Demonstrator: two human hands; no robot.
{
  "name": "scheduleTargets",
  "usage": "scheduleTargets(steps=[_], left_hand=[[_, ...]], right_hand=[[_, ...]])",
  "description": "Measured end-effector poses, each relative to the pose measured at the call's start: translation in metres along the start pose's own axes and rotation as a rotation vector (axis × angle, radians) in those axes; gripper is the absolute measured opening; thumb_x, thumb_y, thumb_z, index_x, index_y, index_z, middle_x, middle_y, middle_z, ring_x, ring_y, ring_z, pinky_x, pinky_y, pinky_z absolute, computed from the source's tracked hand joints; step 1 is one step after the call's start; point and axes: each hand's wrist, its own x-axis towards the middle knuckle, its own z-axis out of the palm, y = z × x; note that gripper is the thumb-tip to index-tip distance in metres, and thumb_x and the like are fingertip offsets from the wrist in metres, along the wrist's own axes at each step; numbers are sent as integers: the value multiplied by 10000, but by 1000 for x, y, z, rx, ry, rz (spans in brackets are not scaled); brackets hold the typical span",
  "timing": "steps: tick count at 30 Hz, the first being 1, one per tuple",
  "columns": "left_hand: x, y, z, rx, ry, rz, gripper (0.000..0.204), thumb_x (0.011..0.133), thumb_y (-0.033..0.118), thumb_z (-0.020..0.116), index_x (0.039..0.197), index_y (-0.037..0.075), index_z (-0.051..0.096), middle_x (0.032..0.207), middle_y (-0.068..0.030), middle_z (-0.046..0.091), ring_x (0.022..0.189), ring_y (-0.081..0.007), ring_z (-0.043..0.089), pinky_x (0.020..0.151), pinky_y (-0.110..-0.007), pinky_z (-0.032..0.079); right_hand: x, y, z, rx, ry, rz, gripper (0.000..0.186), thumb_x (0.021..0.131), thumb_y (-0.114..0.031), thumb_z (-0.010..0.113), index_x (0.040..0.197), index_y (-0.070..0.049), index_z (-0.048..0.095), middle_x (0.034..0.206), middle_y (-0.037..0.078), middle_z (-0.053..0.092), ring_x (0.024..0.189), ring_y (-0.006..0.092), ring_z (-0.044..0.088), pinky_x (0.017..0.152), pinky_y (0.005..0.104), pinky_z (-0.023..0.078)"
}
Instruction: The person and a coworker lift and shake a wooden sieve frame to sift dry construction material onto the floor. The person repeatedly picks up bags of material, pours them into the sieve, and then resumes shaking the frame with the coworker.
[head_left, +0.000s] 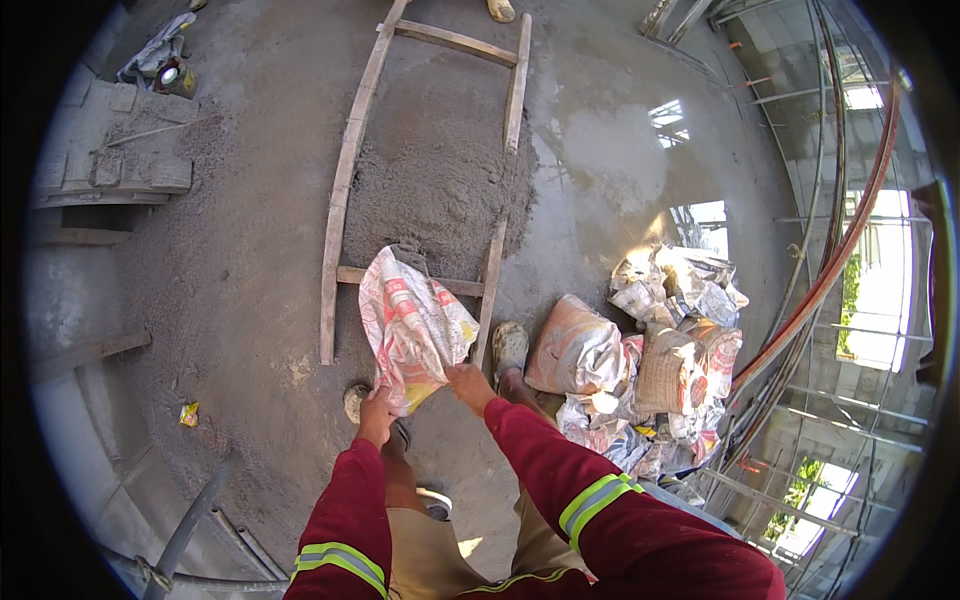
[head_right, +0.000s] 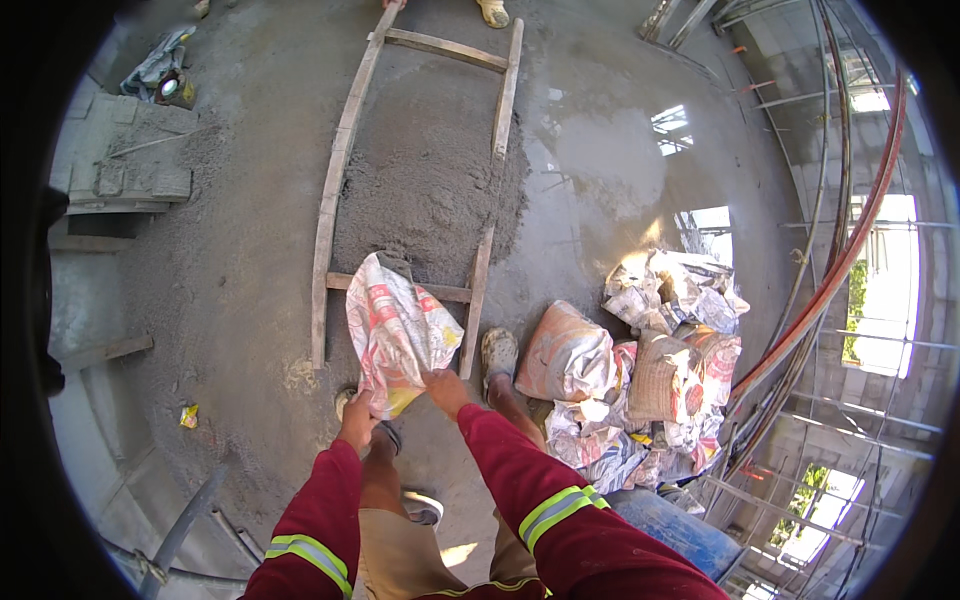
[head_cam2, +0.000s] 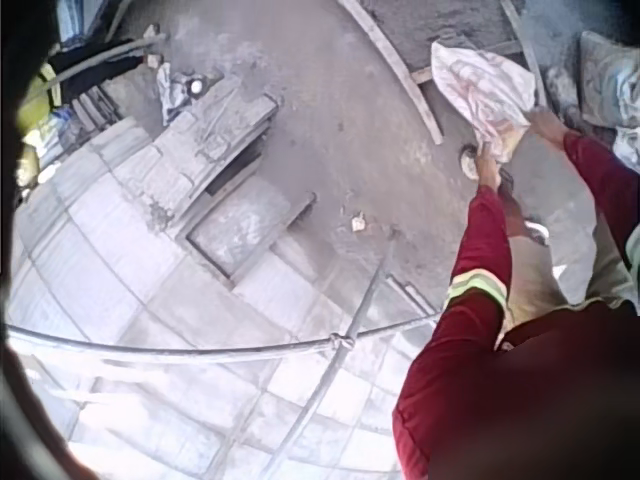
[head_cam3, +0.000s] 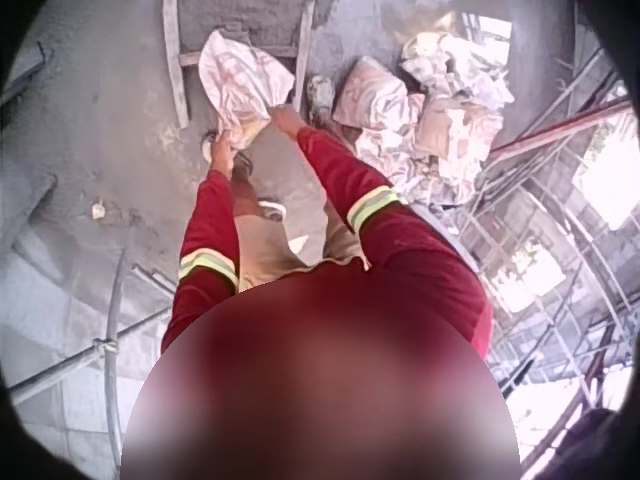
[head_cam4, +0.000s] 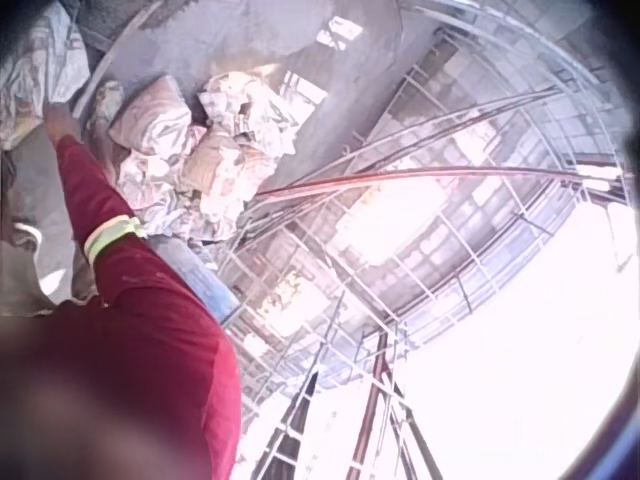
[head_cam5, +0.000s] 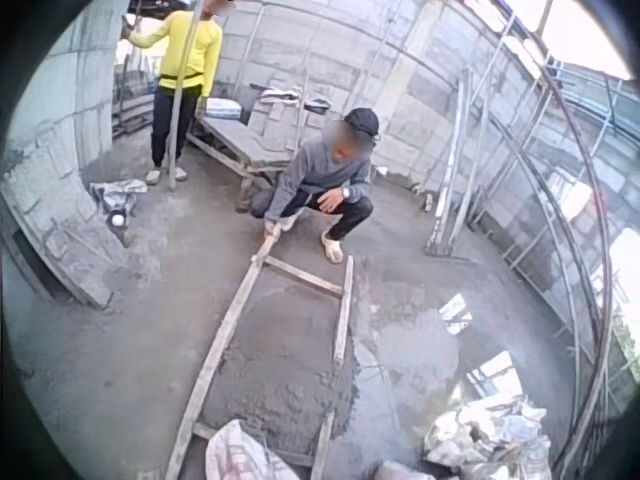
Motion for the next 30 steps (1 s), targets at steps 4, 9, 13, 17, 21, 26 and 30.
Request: scheduleTargets(steps=[4, 9, 13, 17, 21, 26, 30], left_hand=[[2, 15, -37, 210, 79, -52, 495, 960, 393, 646, 1349, 90, 605, 1244, -124, 654, 1110, -311, 628, 979, -507, 493], [-17, -21, -18, 159, 134, 2, 516, 947, 392, 636, 1392, 140, 570, 1305, -98, 624, 1166, -280, 617, 967, -476, 482], [-64, -37, 30, 177, 172, 21, 561, 957, 436, 610, 1435, 154, 531, 1364, -99, 589, 1194, -280, 602, 954, -482, 473], [-137, -42, 99, 328, 276, 11, 542, 970, 445, 599, 1429, 160, 550, 1297, -86, 637, 1170, -286, 622, 961, -475, 474], [-211, -58, 165, 428, 228, 28, 449, 968, 318, 635, 1353, 89, 607, 1184, -82, 688, 1039, -239, 685, 839, -400, 555], [-288, -92, 270, 511, -15, 100, 296, 972, 197, 635, 1207, 23, 681, 1055, -65, 716, 905, -144, 689, 781, -300, 538], [-290, -136, 323, 817, -324, 46, 384, 994, 262, 637, 1237, -35, 656, 1085, -96, 715, 980, -172, 679, 838, -299, 527]], right_hand=[[-51, -53, 17, -206, 502, -422, 111, 966, -144, 631, 1025, -54, 659, 919, 66, 609, 765, 162, 605, 605, 323, 460], [-77, -78, -47, 1773, 234, 655, 290, 1005, -321, 657, 858, -73, 623, 640, -39, 474, 541, 75, 467, 498, 272, 345], [-100, -36, -76, 2006, 368, 632, 261, 1006, -288, 641, 902, -48, 648, 641, -31, 478, 510, 79, 431, 488, 269, 321], [-178, -18, -120, 2158, 324, 588, 228, 1029, -251, 605, 979, -33, 644, 694, -27, 486, 558, 80, 425, 526, 268, 334], [-313, -15, -183, 2244, 363, 590, 222, 1055, -247, 587, 986, -38, 620, 736, -26, 468, 613, 79, 414, 570, 269, 348], [-494, -38, -268, 2240, 594, 768, 254, 1069, -241, 547, 961, -23, 619, 783, -7, 513, 655, 70, 427, 594, 266, 373], [-607, -60, -318, 1940, 778, 914, 305, 1071, -247, 498, 900, -31, 627, 775, 14, 580, 627, 86, 458, 583, 265, 381]])
